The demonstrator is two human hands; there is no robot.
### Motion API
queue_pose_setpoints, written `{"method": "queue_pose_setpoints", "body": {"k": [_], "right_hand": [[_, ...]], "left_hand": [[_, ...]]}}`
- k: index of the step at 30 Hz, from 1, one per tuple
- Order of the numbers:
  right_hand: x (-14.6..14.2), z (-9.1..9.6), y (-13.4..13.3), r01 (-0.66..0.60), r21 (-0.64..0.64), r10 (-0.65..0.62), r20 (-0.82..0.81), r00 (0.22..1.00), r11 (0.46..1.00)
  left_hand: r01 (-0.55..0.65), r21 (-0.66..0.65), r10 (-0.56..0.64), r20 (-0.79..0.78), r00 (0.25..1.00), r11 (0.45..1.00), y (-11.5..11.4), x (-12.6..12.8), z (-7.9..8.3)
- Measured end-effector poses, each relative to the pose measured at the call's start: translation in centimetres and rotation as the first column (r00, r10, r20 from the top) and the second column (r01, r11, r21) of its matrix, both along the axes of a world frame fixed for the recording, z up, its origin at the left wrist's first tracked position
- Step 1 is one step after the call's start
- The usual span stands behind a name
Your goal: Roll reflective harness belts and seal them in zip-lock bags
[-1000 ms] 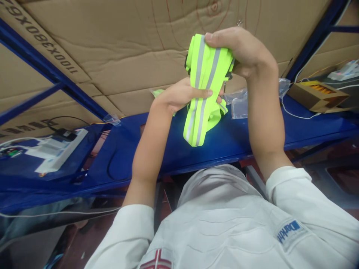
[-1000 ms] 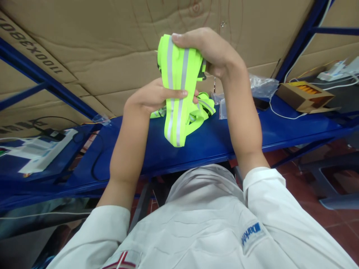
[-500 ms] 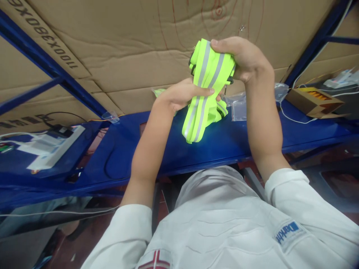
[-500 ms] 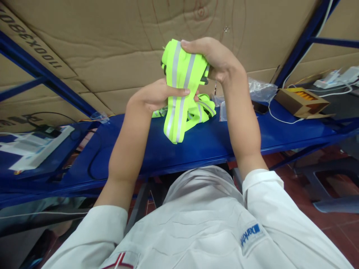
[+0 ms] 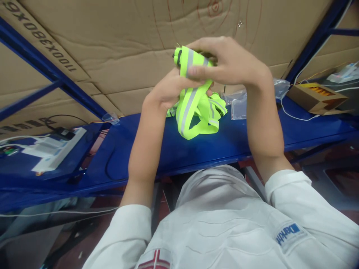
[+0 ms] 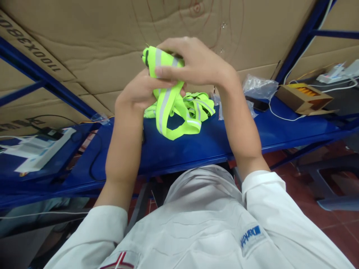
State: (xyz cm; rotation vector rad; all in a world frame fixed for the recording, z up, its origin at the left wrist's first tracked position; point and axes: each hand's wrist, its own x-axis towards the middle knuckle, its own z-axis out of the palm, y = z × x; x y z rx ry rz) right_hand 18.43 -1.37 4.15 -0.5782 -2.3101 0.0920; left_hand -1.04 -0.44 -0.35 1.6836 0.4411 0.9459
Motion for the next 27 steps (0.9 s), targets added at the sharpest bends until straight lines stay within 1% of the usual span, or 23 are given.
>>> {"method": "queue_pose_setpoints", "body": {"k": [2, 3, 5, 7, 10, 12, 13, 15, 17, 20, 22, 24, 26, 27], "right_hand": [[0.1, 0.0, 0.1, 0.036, 0.076, -0.043, 0.095, 0.995, 0.996], [0.1, 0.0, 0.2, 0.055, 0.106, -0.066, 0.099, 0.993, 0.993], [0.0, 0.1, 0.6, 0.069, 0.133, -0.075, 0.046, 0.996, 0.989], [0.2, 0.1, 0.9, 0.05, 0.14, -0.047, -0.022, 0.999, 0.989], [0.8, 0.4, 1.2, 0.02, 0.197, -0.005, -0.079, 0.997, 0.98], [1.3, 0.7, 1.2, -0.017, 0.233, 0.036, -0.079, 0.996, 0.972], [1.6, 0.8, 1.2, -0.039, 0.242, 0.058, -0.073, 0.996, 0.969], [2.0, 0.9, 1.1, -0.072, 0.239, 0.088, -0.055, 0.995, 0.968], [2.1, 0.9, 0.8, -0.079, 0.228, 0.093, -0.051, 0.994, 0.971], [1.9, 0.7, 0.3, -0.058, 0.236, 0.078, -0.075, 0.994, 0.97], [1.7, 0.6, 0.1, -0.026, 0.259, 0.053, -0.095, 0.994, 0.966], [1.6, 0.6, 0.1, 0.003, 0.259, 0.028, -0.118, 0.993, 0.966], [1.6, 0.8, 0.1, 0.043, 0.209, -0.007, -0.173, 0.985, 0.977], [1.5, 0.9, 0.0, 0.061, 0.159, -0.027, -0.208, 0.978, 0.985]], "left_hand": [[-0.014, 0.02, 0.014, 0.024, 1.0, 1.0, -0.4, -0.1, 0.1], [-0.01, 0.03, 0.01, 0.029, 1.0, 1.0, -0.8, 0.0, 0.2], [0.017, 0.039, -0.019, 0.037, 0.999, 0.999, -1.4, 0.3, 0.3], [0.056, 0.021, -0.057, 0.067, 0.996, 0.998, -1.8, 0.7, 0.4], [0.119, -0.059, -0.111, 0.123, 0.986, 0.991, -1.5, 1.0, 0.3], [0.117, -0.093, -0.107, 0.107, 0.988, 0.989, -1.1, 0.8, 0.1], [0.095, -0.09, -0.088, 0.076, 0.993, 0.991, -0.9, 0.7, 0.0], [0.031, -0.05, -0.031, 0.009, 0.999, 0.998, -0.7, 0.4, -0.1], [-0.009, -0.002, 0.009, -0.013, 1.0, 1.0, -0.7, 0.4, -0.2], [0.026, 0.011, -0.026, 0.055, 0.998, 1.0, -1.1, 1.5, -0.6], [0.06, -0.017, -0.058, 0.1, 0.993, 0.998, -1.4, 2.7, -1.0], [0.073, -0.058, -0.066, 0.108, 0.992, 0.996, -1.6, 3.7, -1.4], [0.058, -0.073, -0.052, 0.076, 0.996, 0.996, -1.6, 4.0, -1.6], [0.042, -0.058, -0.039, 0.055, 0.998, 0.997, -1.6, 3.9, -1.5]]}}
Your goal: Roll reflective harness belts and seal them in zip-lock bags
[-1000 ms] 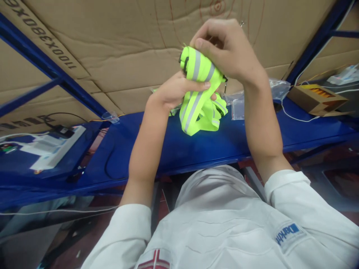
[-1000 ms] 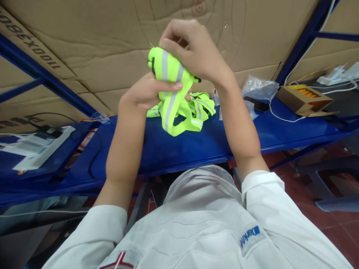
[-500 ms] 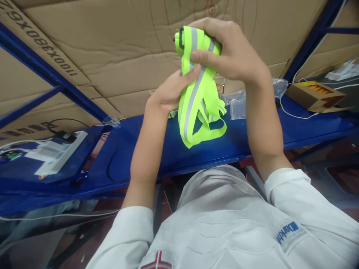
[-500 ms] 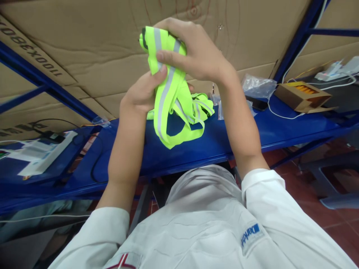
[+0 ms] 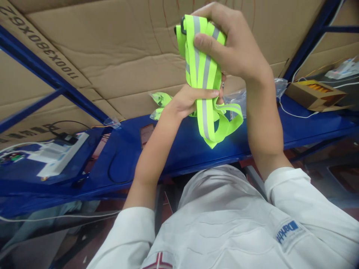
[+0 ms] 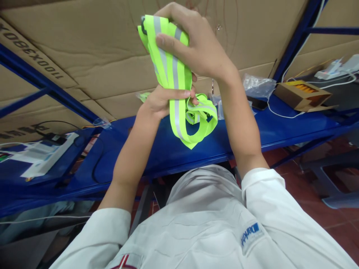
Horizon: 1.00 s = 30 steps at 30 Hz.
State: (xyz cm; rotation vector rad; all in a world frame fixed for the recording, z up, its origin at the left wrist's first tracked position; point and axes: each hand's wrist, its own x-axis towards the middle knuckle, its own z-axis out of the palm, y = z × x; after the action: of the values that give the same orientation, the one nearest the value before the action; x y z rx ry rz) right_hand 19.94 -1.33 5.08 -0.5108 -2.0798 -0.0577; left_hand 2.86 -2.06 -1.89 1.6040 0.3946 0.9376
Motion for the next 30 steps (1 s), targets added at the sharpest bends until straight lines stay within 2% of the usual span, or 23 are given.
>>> {"method": "queue_pose_setpoints", "body": {"k": [4, 9, 12, 15, 20, 22, 26, 30], "right_hand": [[-0.5, 0.3, -0.4, -0.046, -0.236, 0.021, -0.11, 0.994, 0.971], [-1.3, -0.4, 0.1, -0.18, -0.374, 0.095, -0.235, 0.967, 0.91], [-1.3, -0.8, 1.1, -0.304, -0.49, 0.125, -0.364, 0.923, 0.817], [-1.0, -0.8, 2.0, -0.43, -0.544, 0.169, -0.463, 0.87, 0.72], [-0.9, -0.8, 3.0, -0.575, -0.624, 0.309, -0.489, 0.816, 0.529], [-0.9, -1.0, 3.3, -0.582, -0.615, 0.318, -0.492, 0.811, 0.532], [-0.8, -1.2, 3.5, -0.557, -0.513, 0.276, -0.524, 0.806, 0.653], [-0.5, -0.9, 2.7, -0.549, -0.477, 0.273, -0.531, 0.802, 0.686]], "left_hand": [[-0.036, 0.106, 0.05, -0.138, 0.989, 0.994, 0.1, -1.7, 0.8], [-0.015, 0.131, 0.04, -0.187, 0.982, 0.991, 0.4, -2.8, 1.3], [0.006, 0.108, 0.012, -0.16, 0.987, 0.994, 0.6, -2.4, 1.0], [0.006, 0.056, 0.002, -0.142, 0.99, 0.998, 0.9, -1.9, 0.7], [-0.04, 0.042, 0.045, -0.128, 0.991, 0.998, 0.9, -1.6, 0.2], [-0.026, 0.023, 0.029, -0.115, 0.993, 0.999, 1.0, -1.5, 0.0], [0.0, -0.015, -0.001, -0.096, 0.995, 1.0, 1.3, -1.5, -0.4], [-0.054, 0.066, 0.061, -0.112, 0.992, 0.996, 1.5, -1.5, -0.3]]}}
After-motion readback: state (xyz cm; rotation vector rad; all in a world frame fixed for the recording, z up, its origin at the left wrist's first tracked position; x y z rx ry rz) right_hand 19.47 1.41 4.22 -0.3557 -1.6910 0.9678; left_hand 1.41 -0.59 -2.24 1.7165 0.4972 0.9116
